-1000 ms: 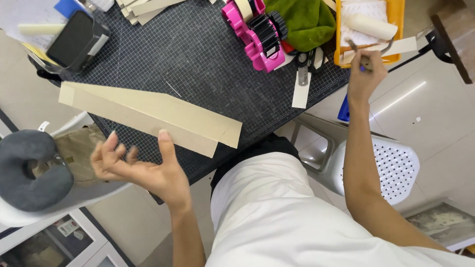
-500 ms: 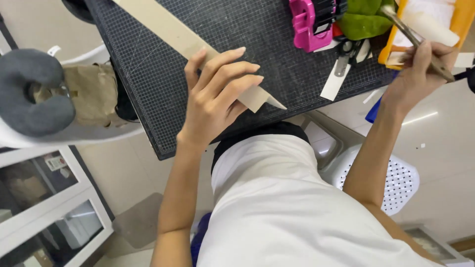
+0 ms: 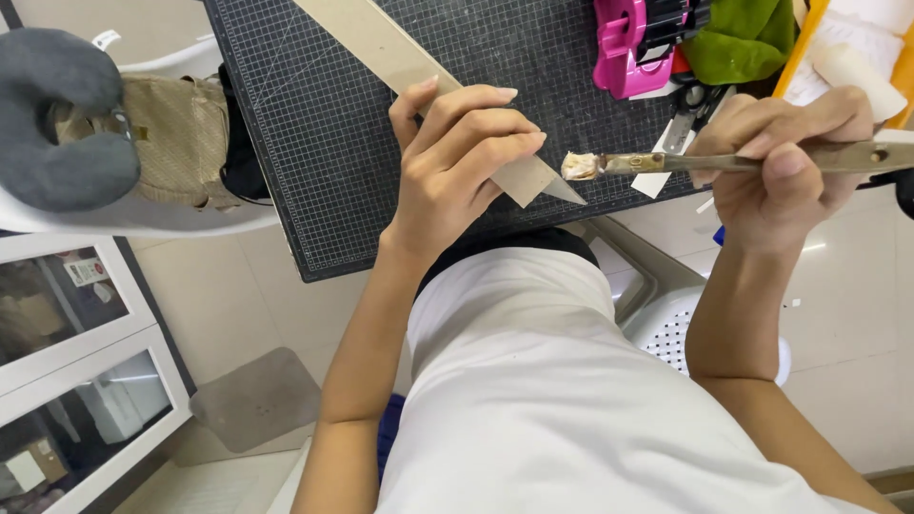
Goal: Assembling a cardboard box by applying glue to edges with a brush and securing joints with tape.
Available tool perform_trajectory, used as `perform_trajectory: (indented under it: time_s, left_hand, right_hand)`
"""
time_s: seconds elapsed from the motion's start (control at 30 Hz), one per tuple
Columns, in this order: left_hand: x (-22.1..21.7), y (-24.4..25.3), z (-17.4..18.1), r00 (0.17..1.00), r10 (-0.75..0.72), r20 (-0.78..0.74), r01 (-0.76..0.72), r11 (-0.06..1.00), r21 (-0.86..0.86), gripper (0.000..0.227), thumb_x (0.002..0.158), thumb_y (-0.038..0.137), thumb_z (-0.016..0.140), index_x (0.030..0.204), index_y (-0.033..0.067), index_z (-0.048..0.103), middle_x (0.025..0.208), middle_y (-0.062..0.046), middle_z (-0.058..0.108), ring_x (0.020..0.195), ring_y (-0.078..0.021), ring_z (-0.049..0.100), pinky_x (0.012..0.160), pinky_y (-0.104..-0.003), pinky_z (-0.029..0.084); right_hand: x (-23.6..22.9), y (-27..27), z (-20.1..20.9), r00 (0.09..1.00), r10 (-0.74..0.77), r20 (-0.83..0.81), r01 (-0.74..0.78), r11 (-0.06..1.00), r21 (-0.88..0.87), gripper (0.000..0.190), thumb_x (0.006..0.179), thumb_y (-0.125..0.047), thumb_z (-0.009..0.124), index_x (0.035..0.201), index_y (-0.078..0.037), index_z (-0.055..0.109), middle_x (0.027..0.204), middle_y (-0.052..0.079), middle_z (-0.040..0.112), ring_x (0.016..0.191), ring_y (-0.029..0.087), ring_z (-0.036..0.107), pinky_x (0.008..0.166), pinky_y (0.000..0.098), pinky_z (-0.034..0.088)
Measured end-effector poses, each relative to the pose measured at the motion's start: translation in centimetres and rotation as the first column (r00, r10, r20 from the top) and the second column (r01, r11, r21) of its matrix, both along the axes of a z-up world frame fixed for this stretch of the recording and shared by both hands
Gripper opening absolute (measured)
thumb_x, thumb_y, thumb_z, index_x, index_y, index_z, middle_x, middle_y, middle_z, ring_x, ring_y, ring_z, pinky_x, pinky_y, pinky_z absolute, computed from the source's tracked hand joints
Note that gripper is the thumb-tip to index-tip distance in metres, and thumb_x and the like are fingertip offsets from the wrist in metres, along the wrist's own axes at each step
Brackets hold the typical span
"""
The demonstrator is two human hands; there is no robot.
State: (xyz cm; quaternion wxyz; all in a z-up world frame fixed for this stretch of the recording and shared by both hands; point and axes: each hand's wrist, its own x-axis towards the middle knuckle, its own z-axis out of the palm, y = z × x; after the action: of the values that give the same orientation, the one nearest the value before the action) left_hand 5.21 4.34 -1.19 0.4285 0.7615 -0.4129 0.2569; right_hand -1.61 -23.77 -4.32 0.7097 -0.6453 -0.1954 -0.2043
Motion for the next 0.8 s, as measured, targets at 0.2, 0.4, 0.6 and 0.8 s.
perform_trajectory:
  time_s: [0.2, 0.4, 0.6, 0.8]
  left_hand:
    - [0.1, -0.2, -0.3, 1.000, 0.001, 0.004, -0.001, 1.000, 0.001, 0.010, 0.100, 0.006, 0.067, 0.093, 0.0125, 0.069, 0.093, 0.001, 0.072, 0.102, -0.0215, 0.065, 0.108, -0.039, 0.021]
    - [0.2, -0.3, -0.2, 1.000, -0.004, -0.010, 0.004, 1.000, 0.004, 0.007, 0.099, 0.007, 0.069, 0.094, 0.0120, 0.070, 0.093, 0.001, 0.071, 0.101, -0.0218, 0.063, 0.106, -0.040, 0.022]
    - [0.3, -0.3, -0.5, 1.000, -0.008, -0.002, 0.008, 1.000, -0.002, 0.008, 0.098, 0.005, 0.071, 0.094, 0.0122, 0.070, 0.092, 0.001, 0.071, 0.101, -0.0217, 0.063, 0.107, -0.040, 0.021]
    - [0.3, -0.4, -0.3, 1.000, -0.002, -0.001, 0.002, 1.000, 0.002, 0.008, 0.099, 0.006, 0.070, 0.094, 0.0126, 0.069, 0.091, 0.001, 0.071, 0.100, -0.0216, 0.063, 0.106, -0.040, 0.022]
  right_hand:
    - [-0.5, -0.6, 1.1, 0.993, 0.118, 0.003, -0.118, 0.992, -0.048, 0.015, 0.101, -0.018, 0.043, 0.093, -0.008, 0.034, 0.059, 0.015, 0.036, 0.044, 0.024, 0.027, 0.045, 0.0377, 0.030]
    - [-0.1, 0.5, 1.0, 0.999, 0.032, 0.013, -0.032, 0.997, -0.063, 0.019, 0.107, -0.027, 0.048, 0.098, -0.011, 0.042, 0.061, 0.013, 0.047, 0.044, 0.022, 0.044, 0.044, 0.0326, 0.032]
    - [-0.2, -0.4, 1.9, 0.987, 0.163, 0.006, -0.163, 0.986, -0.021, 0.022, 0.106, -0.025, 0.041, 0.091, -0.010, 0.035, 0.051, 0.003, 0.013, 0.039, 0.016, 0.010, 0.041, 0.0341, 0.016]
    - [-0.5, 0.0, 0.2, 1.000, 0.013, 0.013, -0.013, 1.000, -0.013, 0.021, 0.104, -0.018, 0.046, 0.088, -0.008, 0.037, 0.054, 0.003, 0.030, 0.041, 0.023, 0.041, 0.037, 0.0347, 0.029]
